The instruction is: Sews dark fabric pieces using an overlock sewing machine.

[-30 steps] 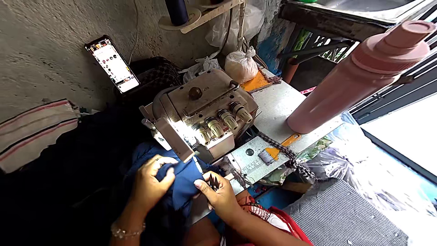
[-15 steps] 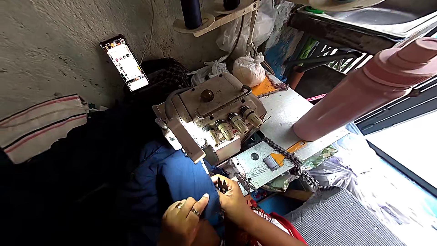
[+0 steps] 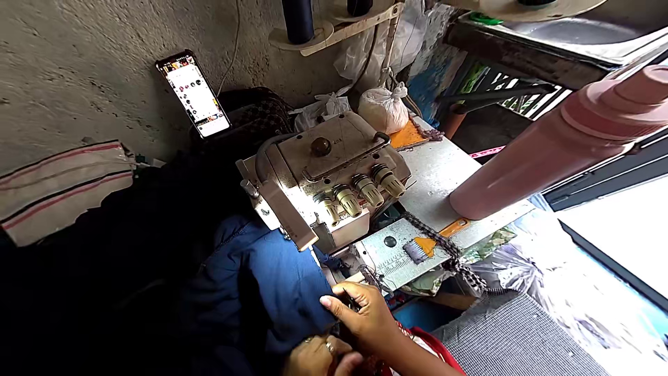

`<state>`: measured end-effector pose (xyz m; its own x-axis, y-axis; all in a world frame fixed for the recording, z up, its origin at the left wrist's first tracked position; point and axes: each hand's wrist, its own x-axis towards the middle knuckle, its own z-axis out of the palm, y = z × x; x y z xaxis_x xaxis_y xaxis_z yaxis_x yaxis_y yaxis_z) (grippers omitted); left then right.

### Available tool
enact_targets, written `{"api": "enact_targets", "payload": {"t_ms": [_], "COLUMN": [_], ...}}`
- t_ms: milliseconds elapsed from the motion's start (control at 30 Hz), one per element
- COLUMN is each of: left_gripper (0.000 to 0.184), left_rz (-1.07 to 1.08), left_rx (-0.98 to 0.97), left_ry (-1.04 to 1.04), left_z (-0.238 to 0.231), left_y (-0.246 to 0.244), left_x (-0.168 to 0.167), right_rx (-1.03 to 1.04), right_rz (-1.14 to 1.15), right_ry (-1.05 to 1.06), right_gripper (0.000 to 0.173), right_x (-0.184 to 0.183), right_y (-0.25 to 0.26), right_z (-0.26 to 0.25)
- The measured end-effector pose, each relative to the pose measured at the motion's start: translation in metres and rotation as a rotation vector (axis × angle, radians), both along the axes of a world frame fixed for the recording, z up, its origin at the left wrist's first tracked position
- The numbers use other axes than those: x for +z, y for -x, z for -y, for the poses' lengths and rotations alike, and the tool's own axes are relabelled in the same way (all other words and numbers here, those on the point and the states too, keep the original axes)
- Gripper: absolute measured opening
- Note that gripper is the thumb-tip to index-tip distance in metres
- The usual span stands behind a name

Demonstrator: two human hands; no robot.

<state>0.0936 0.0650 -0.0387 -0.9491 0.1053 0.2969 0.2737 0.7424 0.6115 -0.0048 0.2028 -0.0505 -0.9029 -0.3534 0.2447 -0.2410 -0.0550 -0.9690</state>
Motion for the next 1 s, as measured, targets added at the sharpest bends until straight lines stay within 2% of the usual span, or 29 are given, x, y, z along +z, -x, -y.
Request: {"api": "enact_targets", "payload": {"t_ms": [67, 100, 133, 167, 200, 233, 267, 300, 367, 433, 533, 600, 667, 733, 767, 800, 833, 867, 933, 1000], "left_gripper": [0.046, 0.05, 0.054, 0.05, 0.035, 0.021, 0.021, 0.03, 0.036, 0.032, 0.029, 0.029, 0.031, 0.039, 0.042, 0.045, 0.046, 0.044, 0.04, 0.045], "left_rz": [0.434, 0.54, 0.566, 0.491, 0.309, 0.083, -0.099, -0.211, -0.306, -0.311, -0.257, -0.188, -0.125, -0.058, 0.045, 0.235, 0.415, 0.505, 0.51, 0.352], "left_rx": [0.033, 0.084, 0.148, 0.258, 0.402, 0.509, 0.555, 0.564, 0.548, 0.52, 0.524, 0.536, 0.541, 0.563, 0.55, 0.495, 0.434, 0.394, 0.403, 0.517], "left_ry": [-0.499, -0.775, -1.006, -1.135, -1.128, -0.964, -0.723, -0.487, -0.159, 0.01, 0.083, 0.077, 0.098, 0.209, 0.257, 0.257, 0.22, 0.187, 0.145, 0.081], "left_z": [-0.009, -0.009, -0.007, -0.01, -0.015, -0.017, -0.015, -0.011, -0.004, 0.001, 0.007, 0.009, 0.014, 0.023, 0.027, 0.032, 0.038, 0.044, 0.054, 0.053], "left_y": [-0.007, -0.004, 0.003, 0.012, 0.02, 0.025, 0.029, 0.03, 0.033, 0.04, 0.057, 0.068, 0.077, 0.083, 0.085, 0.087, 0.092, 0.097, 0.108, 0.118], "left_x": [0.002, 0.003, 0.008, 0.019, 0.026, 0.029, 0.028, 0.027, 0.026, 0.028, 0.033, 0.042, 0.049, 0.055, 0.06, 0.069, 0.079, 0.083, 0.079, 0.078], "right_rx": [0.002, 0.004, 0.003, -0.007, -0.017, -0.022, -0.026, -0.028, -0.036, -0.045, -0.047, -0.057, -0.093, -0.138, -0.156, -0.173, -0.187, -0.199, -0.219, -0.251], "right_rz": [0.028, 0.031, 0.03, 0.021, 0.007, -0.003, -0.009, -0.01, -0.006, 0.013, 0.066, 0.066, 0.014, -0.071, -0.108, -0.144, -0.179, -0.218, -0.307, -0.399], "right_ry": [-0.003, -0.001, 0.002, 0.004, 0.005, 0.009, 0.014, 0.023, 0.036, 0.015, -0.034, -0.008, 0.022, 0.017, 0.023, 0.039, 0.055, 0.05, -0.027, -0.164], "right_gripper": [0.024, 0.025, 0.025, 0.025, 0.024, 0.023, 0.023, 0.022, 0.02, 0.018, 0.017, 0.023, 0.031, 0.032, 0.033, 0.032, 0.03, 0.027, 0.032, 0.04], "right_x": [0.003, 0.005, 0.006, 0.009, 0.011, 0.012, 0.013, 0.013, 0.013, 0.016, 0.021, 0.022, 0.023, 0.022, 0.019, 0.015, 0.009, 0.0, -0.026, -0.046], "right_y": [-0.002, -0.003, -0.004, -0.005, -0.006, -0.006, -0.005, -0.005, -0.003, 0.003, 0.023, 0.038, 0.048, 0.051, 0.05, 0.049, 0.046, 0.043, 0.035, 0.028], "right_z": [-0.001, -0.001, -0.001, -0.002, -0.002, -0.002, -0.002, -0.001, 0.0, 0.001, 0.012, 0.021, 0.031, 0.036, 0.037, 0.037, 0.037, 0.035, 0.027, 0.018]}}
